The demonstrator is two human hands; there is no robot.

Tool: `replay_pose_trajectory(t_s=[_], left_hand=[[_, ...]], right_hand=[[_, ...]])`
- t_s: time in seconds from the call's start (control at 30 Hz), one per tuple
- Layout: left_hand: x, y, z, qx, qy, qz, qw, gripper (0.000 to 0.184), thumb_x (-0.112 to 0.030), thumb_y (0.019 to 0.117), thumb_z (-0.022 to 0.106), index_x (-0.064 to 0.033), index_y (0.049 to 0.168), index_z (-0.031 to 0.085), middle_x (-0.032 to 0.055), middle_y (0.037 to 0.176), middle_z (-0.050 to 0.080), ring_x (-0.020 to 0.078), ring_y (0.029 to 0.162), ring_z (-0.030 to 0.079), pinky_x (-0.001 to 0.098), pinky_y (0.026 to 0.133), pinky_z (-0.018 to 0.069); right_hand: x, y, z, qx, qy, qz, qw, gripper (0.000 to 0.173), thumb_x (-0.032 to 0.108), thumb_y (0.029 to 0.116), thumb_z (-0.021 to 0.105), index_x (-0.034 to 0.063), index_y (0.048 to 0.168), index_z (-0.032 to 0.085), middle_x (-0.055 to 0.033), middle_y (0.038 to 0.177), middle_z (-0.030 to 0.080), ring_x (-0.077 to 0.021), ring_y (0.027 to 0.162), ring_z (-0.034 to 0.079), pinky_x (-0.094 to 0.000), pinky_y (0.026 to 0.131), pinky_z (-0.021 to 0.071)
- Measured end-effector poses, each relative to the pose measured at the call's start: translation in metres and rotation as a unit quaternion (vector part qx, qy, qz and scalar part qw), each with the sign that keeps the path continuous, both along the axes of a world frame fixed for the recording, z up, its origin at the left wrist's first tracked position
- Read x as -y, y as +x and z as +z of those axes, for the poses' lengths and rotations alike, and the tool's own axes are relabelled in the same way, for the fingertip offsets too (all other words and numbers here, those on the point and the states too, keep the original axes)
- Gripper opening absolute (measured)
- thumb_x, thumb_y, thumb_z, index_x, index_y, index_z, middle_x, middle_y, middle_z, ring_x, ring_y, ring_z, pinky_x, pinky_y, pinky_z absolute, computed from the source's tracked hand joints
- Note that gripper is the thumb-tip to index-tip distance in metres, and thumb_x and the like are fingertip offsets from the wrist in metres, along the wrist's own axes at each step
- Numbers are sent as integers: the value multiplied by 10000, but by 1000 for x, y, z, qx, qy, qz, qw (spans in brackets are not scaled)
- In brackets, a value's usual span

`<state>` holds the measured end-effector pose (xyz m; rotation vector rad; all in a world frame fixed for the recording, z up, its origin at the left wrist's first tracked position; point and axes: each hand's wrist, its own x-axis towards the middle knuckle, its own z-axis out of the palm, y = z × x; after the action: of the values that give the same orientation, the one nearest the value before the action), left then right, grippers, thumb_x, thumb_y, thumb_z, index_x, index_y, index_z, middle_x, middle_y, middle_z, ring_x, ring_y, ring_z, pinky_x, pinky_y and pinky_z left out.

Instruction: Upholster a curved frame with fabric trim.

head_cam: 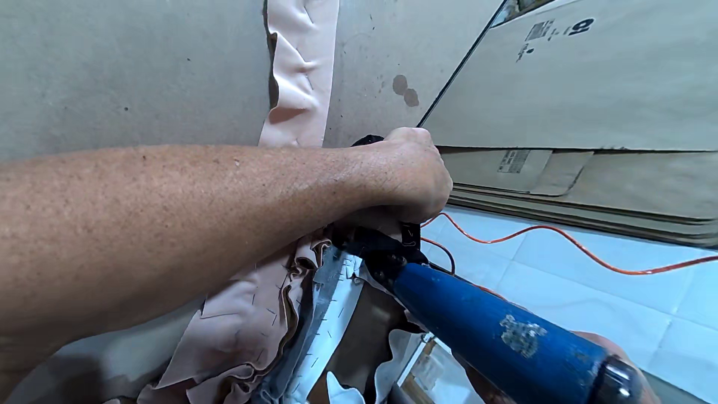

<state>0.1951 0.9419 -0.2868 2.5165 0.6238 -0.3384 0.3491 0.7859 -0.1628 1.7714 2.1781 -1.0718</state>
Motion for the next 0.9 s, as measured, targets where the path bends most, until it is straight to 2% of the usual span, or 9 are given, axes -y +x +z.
replay_pose_trajectory(t_s=[0.1,0.23,0.3,0.4,0.57,0.67,0.73,0.8,0.9], left_hand=[[0,-1,2,-2,-17,14,1000,413,-401,1008,532,-131,717,646,54,694,591,251,751,602,480,716,437],[0,0,0,0,-11,7,1000,419,-411,1021,505,-132,745,652,46,699,595,236,752,606,476,761,440],[0,-1,0,-2,-8,4,1000,382,-378,996,545,-124,727,641,51,701,590,236,749,598,468,736,430],[0,-1,1,0,-6,0,1000,339,-362,985,561,-130,759,659,49,737,610,235,784,608,466,735,433],[-1,0,0,0,-3,-3,1000,317,-359,972,582,-131,772,672,50,748,620,236,789,609,470,747,433],[-1,-1,-1,9,-4,-2,1000,331,-367,986,565,-131,781,673,50,751,617,237,798,610,463,732,432],[-1,-2,-1,12,-11,2,1000,323,-355,982,571,-134,770,674,48,751,617,237,802,609,464,734,436],[-1,-3,1,15,-16,3,1000,316,-331,974,582,-127,746,663,53,737,608,242,782,606,460,695,428],[-2,-5,3,9,-30,6,1000,294,-308,958,611,-118,738,656,61,752,608,249,785,606,458,676,433]], right_hand=[[-2,-12,2,-10,7,23,1000,370,258,902,698,-20,1145,719,-162,913,763,-191,827,737,-331,737,583],[-4,-18,-3,-10,13,61,998,401,284,911,702,27,1218,698,-124,981,773,-118,892,725,-259,786,569],[-7,-23,-5,-3,17,72,997,406,286,906,704,20,1212,700,-129,981,774,-125,889,725,-265,780,565],[-9,-27,-5,20,15,80,996,336,292,886,702,27,1092,703,-124,875,756,-155,800,718,-305,685,553],[-6,-40,-4,21,30,56,998,369,271,888,705,7,1146,713,-131,934,771,-162,850,739,-296,743,580],[-4,-43,-3,39,20,58,997,324,256,863,714,15,1080,705,-134,866,754,-178,784,723,-319,674,559],[1,-43,-2,30,4,32,999,323,249,884,714,12,1103,702,-134,900,759,-167,826,731,-318,716,575],[8,-43,-2,-8,5,-23,1000,362,239,925,722,-33,1163,699,-150,979,763,-150,911,739,-297,829,596],[19,-47,-4,-41,9,-86,995,389,201,922,745,-98,1158,666,-187,1016,751,-195,961,744,-349,891,607]])
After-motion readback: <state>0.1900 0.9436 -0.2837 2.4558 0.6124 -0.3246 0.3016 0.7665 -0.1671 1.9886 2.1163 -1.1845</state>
